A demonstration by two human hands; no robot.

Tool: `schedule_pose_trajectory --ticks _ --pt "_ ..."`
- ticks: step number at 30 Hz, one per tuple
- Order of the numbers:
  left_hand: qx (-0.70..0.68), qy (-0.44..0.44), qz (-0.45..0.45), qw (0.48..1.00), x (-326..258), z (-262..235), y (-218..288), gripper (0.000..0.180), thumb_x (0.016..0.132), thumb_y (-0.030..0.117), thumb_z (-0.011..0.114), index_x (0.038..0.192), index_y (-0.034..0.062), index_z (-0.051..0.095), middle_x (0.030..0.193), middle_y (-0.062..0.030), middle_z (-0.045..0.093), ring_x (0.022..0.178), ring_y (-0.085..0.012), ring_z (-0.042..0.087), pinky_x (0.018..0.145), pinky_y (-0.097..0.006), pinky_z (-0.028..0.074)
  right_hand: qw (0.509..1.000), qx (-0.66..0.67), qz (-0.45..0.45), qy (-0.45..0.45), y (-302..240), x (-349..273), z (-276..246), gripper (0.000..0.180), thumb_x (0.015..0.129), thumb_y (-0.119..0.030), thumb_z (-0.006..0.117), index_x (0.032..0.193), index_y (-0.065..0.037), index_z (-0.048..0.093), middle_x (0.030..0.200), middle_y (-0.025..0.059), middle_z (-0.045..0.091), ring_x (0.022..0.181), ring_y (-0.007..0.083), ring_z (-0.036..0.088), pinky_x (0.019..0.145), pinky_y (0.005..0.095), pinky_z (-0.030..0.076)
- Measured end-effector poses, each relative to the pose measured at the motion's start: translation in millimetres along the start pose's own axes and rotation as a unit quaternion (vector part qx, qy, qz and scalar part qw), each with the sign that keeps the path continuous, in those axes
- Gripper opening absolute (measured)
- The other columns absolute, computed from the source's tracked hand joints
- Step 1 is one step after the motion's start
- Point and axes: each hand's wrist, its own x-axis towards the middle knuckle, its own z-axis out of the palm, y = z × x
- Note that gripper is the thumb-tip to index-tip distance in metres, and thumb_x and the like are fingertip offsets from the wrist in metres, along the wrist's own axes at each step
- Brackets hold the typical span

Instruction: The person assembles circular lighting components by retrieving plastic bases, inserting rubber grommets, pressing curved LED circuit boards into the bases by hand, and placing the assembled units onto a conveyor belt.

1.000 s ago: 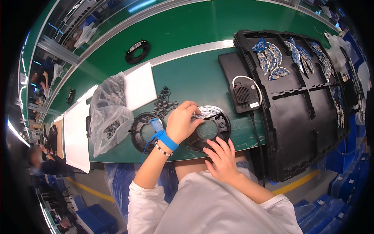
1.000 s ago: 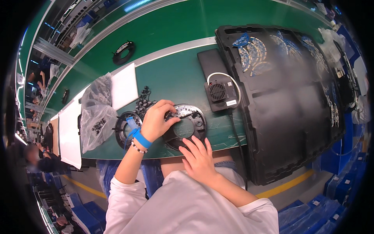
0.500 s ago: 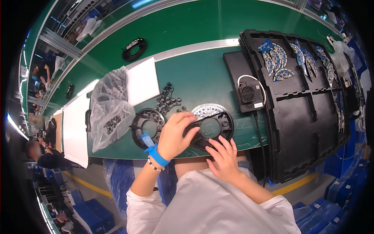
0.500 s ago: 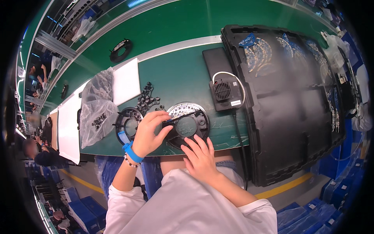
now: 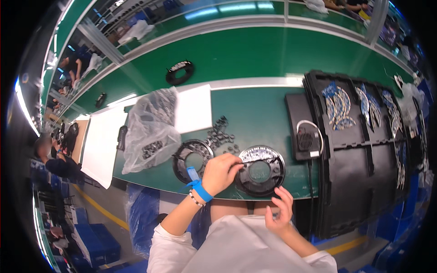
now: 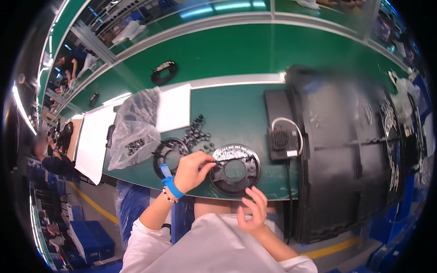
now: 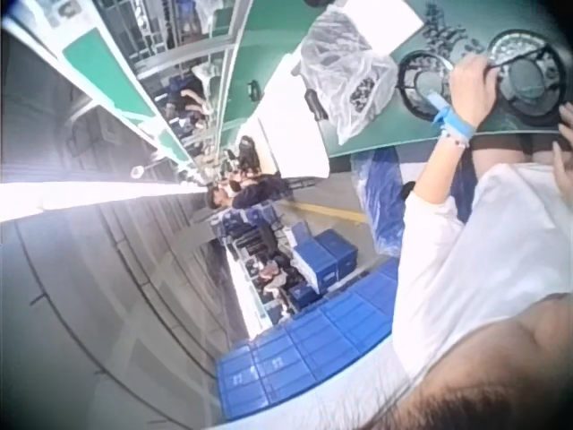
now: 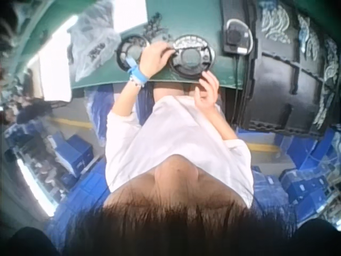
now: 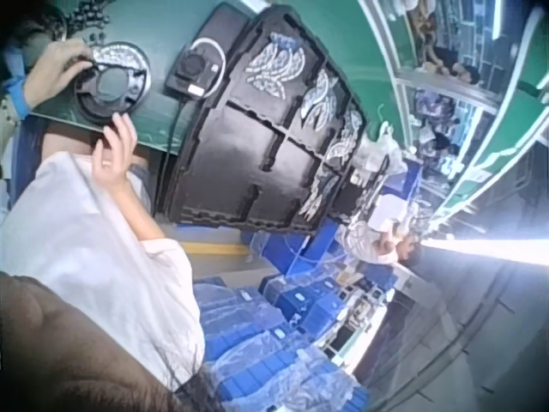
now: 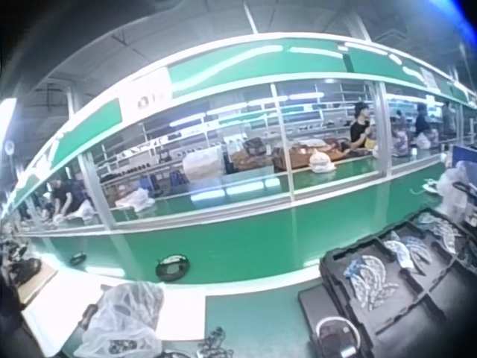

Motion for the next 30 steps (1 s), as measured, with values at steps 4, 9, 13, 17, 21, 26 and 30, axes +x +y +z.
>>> schedule_pose_trajectory --ticks 4,9,13,17,21,26,30 --pt "0.002 0.019 -0.002 1.0 0 -23 0 0.01 0.07 0.008 0.064 0.076 0.0018 0.06 0.07 -0.0114 0.058 0.059 -0.0269 0.056 0.053 -0.033 0.045 0.999 -0.004 -0.047 0.016 0 6 -8 0.039 0.062 0.007 0.053 0.099 -0.003 0.048 0.107 0.019 0.051 0.101 0.0372 0.048 0.086 0.043 0.039" --pt "0.016 0.071 -0.025 0.997 2 -71 -7 0.012 0.068 0.006 0.067 0.076 0.0001 0.06 0.069 -0.012 0.059 0.056 -0.0224 0.057 0.051 -0.028 0.046 0.998 -0.02 -0.057 0.011 20 19 -6 0.024 0.058 0.006 0.055 0.079 -0.005 0.058 0.095 0.0111 0.059 0.094 0.0331 0.052 0.08 0.0384 0.044" --pt "0.054 0.132 -0.072 0.987 27 -109 -9 0.011 0.068 0.004 0.067 0.074 -0.0014 0.06 0.065 -0.0123 0.057 0.054 -0.0204 0.057 0.05 -0.027 0.045 0.993 -0.059 -0.094 -0.046 24 24 -5 0.022 0.055 0.003 0.055 0.072 -0.009 0.062 0.09 0.0053 0.061 0.09 0.0294 0.054 0.077 0.0349 0.047" --pt "0.155 0.185 0.001 0.97 75 -130 -19 0.01 0.068 0.003 0.067 0.072 -0.0014 0.059 0.063 -0.0112 0.058 0.049 -0.017 0.054 0.046 -0.027 0.042 0.991 -0.07 -0.1 -0.052 27 23 -4 0.021 0.054 -0.001 0.056 0.072 -0.009 0.063 0.088 0.0044 0.062 0.088 0.0271 0.056 0.075 0.0327 0.048" --pt "0.087 0.223 0.03 0.97 138 -119 -36 0.008 0.071 0.005 0.065 0.074 -0.0012 0.06 0.063 -0.0103 0.059 0.048 -0.0151 0.056 0.046 -0.025 0.043 0.99 -0.092 -0.097 -0.049 26 22 -7 0.02 0.055 -0.002 0.057 0.072 -0.01 0.063 0.087 0.0032 0.062 0.087 0.0259 0.056 0.074 0.0316 0.049" --pt "0.046 0.193 0.043 0.979 227 -59 -59 0.011 0.069 0.009 0.066 0.074 -0.0005 0.062 0.066 -0.0126 0.062 0.056 -0.0213 0.061 0.051 -0.029 0.047 0.989 -0.108 -0.094 -0.047 29 17 -3 0.021 0.055 -0.004 0.059 0.074 -0.011 0.064 0.087 0.0017 0.063 0.086 0.0224 0.058 0.072 0.0293 0.049" --pt "0.061 0.189 0.09 0.976 283 18 -68 0.012 0.07 0.011 0.066 0.077 0.001 0.064 0.063 -0.0127 0.062 0.053 -0.0197 0.061 0.051 -0.028 0.047 0.989 -0.116 -0.068 -0.061 30 13 -3 0.019 0.056 -0.005 0.06 0.074 -0.012 0.064 0.085 0.0 0.063 0.086 0.0206 0.058 0.072 0.0279 0.05"
